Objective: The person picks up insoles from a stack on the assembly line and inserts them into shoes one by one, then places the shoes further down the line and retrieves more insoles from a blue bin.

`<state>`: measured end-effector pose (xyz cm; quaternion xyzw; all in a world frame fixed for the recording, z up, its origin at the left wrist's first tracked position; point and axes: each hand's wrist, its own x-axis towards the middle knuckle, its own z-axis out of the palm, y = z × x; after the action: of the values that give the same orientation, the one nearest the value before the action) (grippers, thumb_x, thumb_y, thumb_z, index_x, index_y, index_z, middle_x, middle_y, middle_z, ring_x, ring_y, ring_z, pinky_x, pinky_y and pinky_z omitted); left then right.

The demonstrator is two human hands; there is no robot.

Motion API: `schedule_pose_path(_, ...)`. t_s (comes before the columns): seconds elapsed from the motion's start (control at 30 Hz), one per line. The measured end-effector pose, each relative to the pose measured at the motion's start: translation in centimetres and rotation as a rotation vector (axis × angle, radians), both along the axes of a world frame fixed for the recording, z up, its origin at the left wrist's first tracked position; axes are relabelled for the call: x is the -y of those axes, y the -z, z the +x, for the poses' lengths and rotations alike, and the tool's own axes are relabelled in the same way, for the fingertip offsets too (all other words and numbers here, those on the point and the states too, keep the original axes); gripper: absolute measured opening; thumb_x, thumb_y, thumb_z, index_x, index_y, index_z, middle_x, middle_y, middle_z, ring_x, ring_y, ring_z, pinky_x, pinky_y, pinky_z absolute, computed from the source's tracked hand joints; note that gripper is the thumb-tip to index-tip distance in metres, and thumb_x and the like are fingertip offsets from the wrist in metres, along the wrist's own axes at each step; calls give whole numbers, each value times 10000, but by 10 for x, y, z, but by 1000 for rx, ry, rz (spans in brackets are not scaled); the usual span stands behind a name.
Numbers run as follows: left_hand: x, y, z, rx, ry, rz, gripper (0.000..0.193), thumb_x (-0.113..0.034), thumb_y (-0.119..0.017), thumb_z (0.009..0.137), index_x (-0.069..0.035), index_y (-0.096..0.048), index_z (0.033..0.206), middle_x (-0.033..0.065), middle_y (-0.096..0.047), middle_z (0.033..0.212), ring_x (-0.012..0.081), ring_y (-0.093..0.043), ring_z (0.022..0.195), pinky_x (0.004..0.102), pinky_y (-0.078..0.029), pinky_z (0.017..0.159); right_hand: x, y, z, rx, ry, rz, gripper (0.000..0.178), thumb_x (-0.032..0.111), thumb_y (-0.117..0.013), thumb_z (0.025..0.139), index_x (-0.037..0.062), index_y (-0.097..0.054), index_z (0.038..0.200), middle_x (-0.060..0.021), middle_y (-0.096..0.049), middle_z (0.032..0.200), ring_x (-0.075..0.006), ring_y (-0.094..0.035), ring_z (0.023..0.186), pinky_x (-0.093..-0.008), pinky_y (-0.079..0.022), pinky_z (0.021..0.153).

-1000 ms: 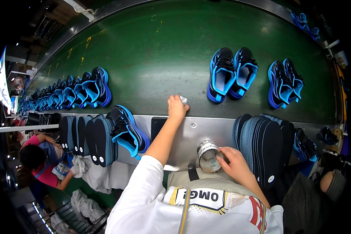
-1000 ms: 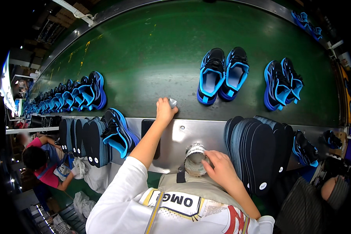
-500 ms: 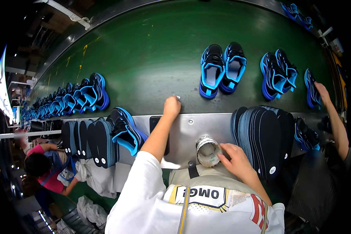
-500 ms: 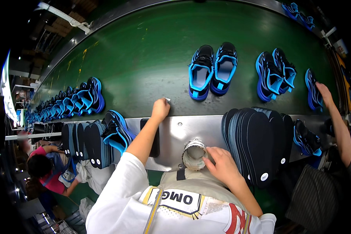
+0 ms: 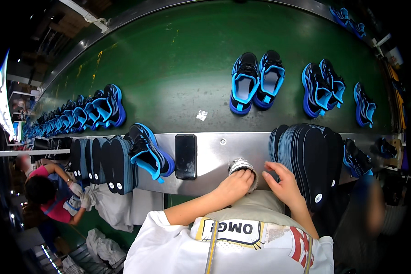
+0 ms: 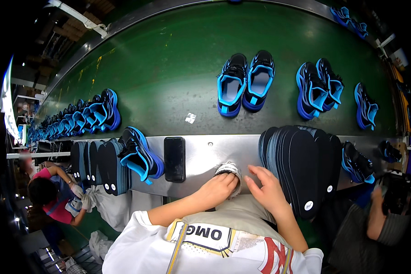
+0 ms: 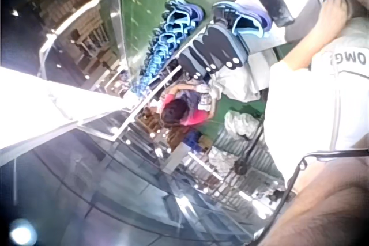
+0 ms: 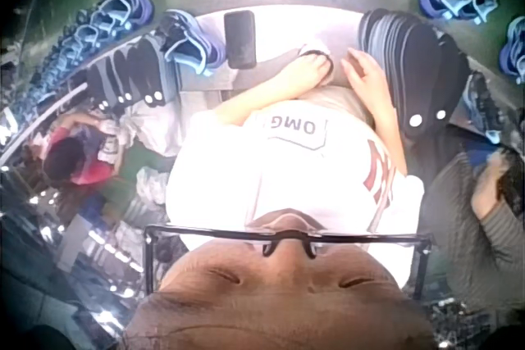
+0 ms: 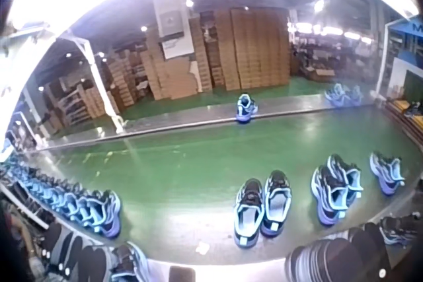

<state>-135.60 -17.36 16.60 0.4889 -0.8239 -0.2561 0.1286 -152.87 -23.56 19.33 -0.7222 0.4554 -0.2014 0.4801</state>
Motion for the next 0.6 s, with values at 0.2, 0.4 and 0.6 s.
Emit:
schedule_pose_path(0.2,13,-28,8,-172,-13,190,365,-70,-530,646,51,-499,989,145,-497,964,276,-507,849,341,-416,758,17,-25,-5,-15,-47,-29,248,110,-596,741,-9,-557,956,-156,-572,933,-281,-560,864,-318,-444,752)
schedule_pose_path(0.4,29,-18,21,-188,42,144,159,-61,-542,653,9,-568,794,121,-511,884,288,-491,731,384,-405,656,78,-34,30,6,-164,-202,267,138,-588,735,5,-554,965,-154,-561,945,-303,-528,902,-344,-417,787)
schedule_pose_path(0.6,75,48,76,-198,-691,-107,249,-191,-579,716,-78,-581,938,127,-501,989,288,-463,929,397,-363,793,136,29,66,-418,-107,-527,401,295,-590,721,138,-529,1084,-206,-371,1221,-373,-307,1155,-510,-208,940)
